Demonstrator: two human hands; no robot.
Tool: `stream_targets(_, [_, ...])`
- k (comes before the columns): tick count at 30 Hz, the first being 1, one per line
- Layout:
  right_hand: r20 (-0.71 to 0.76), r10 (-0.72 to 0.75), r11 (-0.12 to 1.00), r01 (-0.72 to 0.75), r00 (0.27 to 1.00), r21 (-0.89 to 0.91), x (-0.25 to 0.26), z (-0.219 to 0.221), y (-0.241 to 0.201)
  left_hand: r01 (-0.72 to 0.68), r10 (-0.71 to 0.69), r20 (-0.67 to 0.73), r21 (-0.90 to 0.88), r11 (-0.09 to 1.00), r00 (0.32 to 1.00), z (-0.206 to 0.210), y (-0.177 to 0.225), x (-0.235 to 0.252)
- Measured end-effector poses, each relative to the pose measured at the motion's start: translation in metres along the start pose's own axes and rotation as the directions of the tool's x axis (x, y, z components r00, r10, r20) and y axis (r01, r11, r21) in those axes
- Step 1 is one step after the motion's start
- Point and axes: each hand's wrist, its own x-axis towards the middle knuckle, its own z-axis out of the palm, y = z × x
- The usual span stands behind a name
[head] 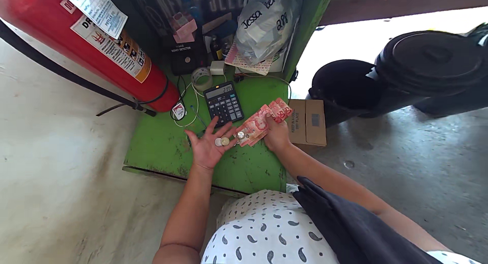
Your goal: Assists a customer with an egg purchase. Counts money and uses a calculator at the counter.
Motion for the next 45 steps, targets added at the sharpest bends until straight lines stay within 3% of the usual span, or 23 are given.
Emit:
stream_targets(5, [-0.091,-0.007,1.000,0.008,0.996,0.013,-0.005,0.003,-0.003,-0.003,0.000,-0.050,-0.074,0.997,0.999,-0.001,-0.005,0.001])
stream_targets(8, [-0.148,-0.101,0.991,0.086,0.984,-0.103,-0.008,0.004,-0.017,-0.014,0.005,-0.117,-0.080,0.997,0.993,0.001,-0.004,0.001])
stream_targets(10, [-0.134,-0.182,0.963,0.149,0.974,-0.223,-0.011,0.003,-0.033,-0.052,0.069,-0.258,0.069,0.996,0.964,0.009,-0.007,0.005])
stream_targets(13, [-0.008,-0.238,0.890,0.215,0.971,-0.401,-0.022,0.004,-0.059,-0.015,0.160,-0.304,0.430,0.903,0.939,0.030,-0.015,0.008])
stream_targets(15, [0.081,-0.189,0.853,0.204,0.979,-0.480,-0.030,0.007,-0.071,0.021,0.210,-0.260,0.672,0.740,0.943,0.046,-0.022,0.010])
stream_targets(17, [0.126,-0.097,0.840,0.149,0.987,-0.522,-0.038,0.011,-0.074,0.042,0.186,-0.201,0.779,0.626,0.962,0.061,-0.025,0.012])
stream_targets(22, [0.146,0.172,0.901,-0.096,0.974,-0.422,-0.035,0.010,-0.055,0.113,0.182,-0.265,0.805,0.583,0.947,0.065,-0.029,0.028])
stream_targets(24, [0.095,0.166,0.805,-0.079,0.982,-0.588,-0.028,0.003,-0.050,0.205,0.193,-0.316,0.872,0.444,0.929,0.055,-0.029,0.035])
stream_targets(26, [0.088,0.095,0.552,0.021,0.992,-0.833,-0.022,-0.003,-0.047,0.281,0.204,-0.339,0.922,0.267,0.918,0.047,-0.028,0.038])
stream_targets(28, [0.135,-0.027,0.389,0.135,0.990,-0.911,-0.018,-0.009,-0.038,0.302,0.216,-0.341,0.933,0.195,0.915,0.044,-0.026,0.037])
stream_targets(29, [0.162,-0.091,0.320,0.183,0.983,-0.930,-0.017,-0.013,-0.033,0.293,0.207,-0.336,0.932,0.212,0.919,0.044,-0.025,0.036])
stream_targets(31, [0.215,-0.226,0.226,0.266,0.950,-0.937,-0.014,-0.021,-0.022,0.244,0.153,-0.320,0.894,0.375,0.935,0.042,-0.022,0.034])
stream_targets(34, [0.137,-0.283,0.268,0.215,0.949,-0.939,-0.007,-0.029,-0.018,0.223,0.011,-0.285,0.774,0.592,0.958,0.042,-0.025,0.035])
stream_targets(35, [0.089,-0.270,0.341,0.182,0.959,-0.922,-0.005,-0.032,-0.019,0.221,-0.001,-0.272,0.779,0.587,0.962,0.042,-0.028,0.038])
stream_targets(37, [0.015,-0.261,0.507,0.150,0.965,-0.849,-0.003,-0.038,-0.019,0.216,0.050,-0.259,0.885,0.412,0.965,0.046,-0.033,0.043])
stream_targets(38, [0.007,-0.273,0.551,0.163,0.962,-0.818,-0.005,-0.041,-0.016,0.213,0.099,-0.252,0.931,0.297,0.963,0.046,-0.035,0.045])
stream_targets(39, [0.049,-0.305,0.539,0.215,0.951,-0.815,-0.007,-0.046,-0.012,0.199,0.138,-0.239,0.947,0.252,0.961,0.046,-0.036,0.046])
stream_targets(40, [0.129,-0.340,0.483,0.291,0.931,-0.826,-0.008,-0.049,-0.009,0.173,0.159,-0.231,0.934,0.312,0.960,0.046,-0.036,0.048])
stream_targets(41, [0.221,-0.356,0.409,0.364,0.908,-0.837,-0.009,-0.050,-0.007,0.139,0.139,-0.235,0.860,0.491,0.962,0.046,-0.035,0.050])
stream_targets(43, [0.358,-0.325,0.231,0.441,0.875,-0.867,-0.008,-0.048,-0.005,0.096,-0.004,-0.185,0.493,0.865,0.983,0.049,-0.030,0.049])
stream_targets(45, [0.388,-0.242,0.114,0.424,0.889,-0.899,-0.005,-0.044,-0.004,0.085,-0.087,0.001,0.210,0.974,0.996,0.046,-0.024,0.047])
